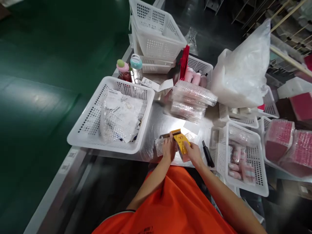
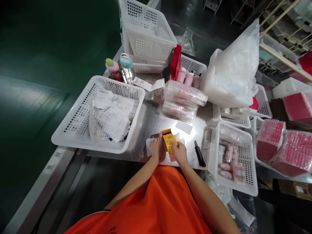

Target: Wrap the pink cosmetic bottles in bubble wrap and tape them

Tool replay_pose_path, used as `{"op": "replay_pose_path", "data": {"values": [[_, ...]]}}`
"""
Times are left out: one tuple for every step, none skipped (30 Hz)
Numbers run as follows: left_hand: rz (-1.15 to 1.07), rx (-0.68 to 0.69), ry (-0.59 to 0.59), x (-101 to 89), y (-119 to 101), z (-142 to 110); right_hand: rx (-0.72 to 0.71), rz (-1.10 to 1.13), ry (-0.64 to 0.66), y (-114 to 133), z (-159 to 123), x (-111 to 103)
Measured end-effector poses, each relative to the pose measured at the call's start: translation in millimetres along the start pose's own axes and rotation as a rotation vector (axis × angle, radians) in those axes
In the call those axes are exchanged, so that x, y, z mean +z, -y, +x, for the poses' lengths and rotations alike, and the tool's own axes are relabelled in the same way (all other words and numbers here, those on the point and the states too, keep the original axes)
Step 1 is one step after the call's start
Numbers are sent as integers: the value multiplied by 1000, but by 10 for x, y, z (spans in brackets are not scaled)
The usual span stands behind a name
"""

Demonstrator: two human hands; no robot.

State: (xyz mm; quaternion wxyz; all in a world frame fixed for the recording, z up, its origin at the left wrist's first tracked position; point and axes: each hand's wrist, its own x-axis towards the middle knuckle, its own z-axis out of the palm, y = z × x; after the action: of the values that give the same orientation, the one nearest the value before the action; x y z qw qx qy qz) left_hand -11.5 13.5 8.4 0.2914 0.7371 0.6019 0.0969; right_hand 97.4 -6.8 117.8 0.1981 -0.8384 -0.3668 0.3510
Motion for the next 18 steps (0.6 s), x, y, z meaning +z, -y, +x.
{"op": "replay_pose_path", "data": {"values": [[8,6,9,0,3,5,-10,25,-5,-16,-15,4],[16,14,15,-1,7,13,-18,41,-6,-25,-29,2],[23,21,19,-4,10,23,-24,52,-6,-31,-47,-7],[32,22,23,-10,11,36,-28,58,-12,-39,-74,-23],[44,13,33,-17,10,52,-32,61,-18,-54,-113,-44],[61,-1,47,-27,5,69,-32,65,-23,-80,-166,-69],[82,-14,65,-38,-1,85,-27,72,-26,-117,-231,-95],[108,-27,81,-49,-9,98,-20,87,-23,-165,-303,-119],[135,-32,95,-61,-17,108,-9,108,-17,-223,-377,-139],[160,-24,105,-72,-25,112,3,135,-4,-286,-445,-154],[179,-4,110,-85,-32,111,15,164,7,-352,-501,-162],[192,22,112,-99,-37,107,21,194,14,-416,-539,-163],[202,47,113,-117,-39,104,24,220,19,-476,-558,-156],[211,77,120,-140,-37,106,24,238,19,-531,-558,-142],[220,109,133,-168,-31,119,24,252,17,-579,-544,-124],[229,143,156,-203,-22,149,24,263,12,-622,-521,-102],[239,178,192,-242,-11,199,23,275,10,-660,-494,-79],[246,212,243,-284,0,272,20,290,11,-694,-469,-56]]}}
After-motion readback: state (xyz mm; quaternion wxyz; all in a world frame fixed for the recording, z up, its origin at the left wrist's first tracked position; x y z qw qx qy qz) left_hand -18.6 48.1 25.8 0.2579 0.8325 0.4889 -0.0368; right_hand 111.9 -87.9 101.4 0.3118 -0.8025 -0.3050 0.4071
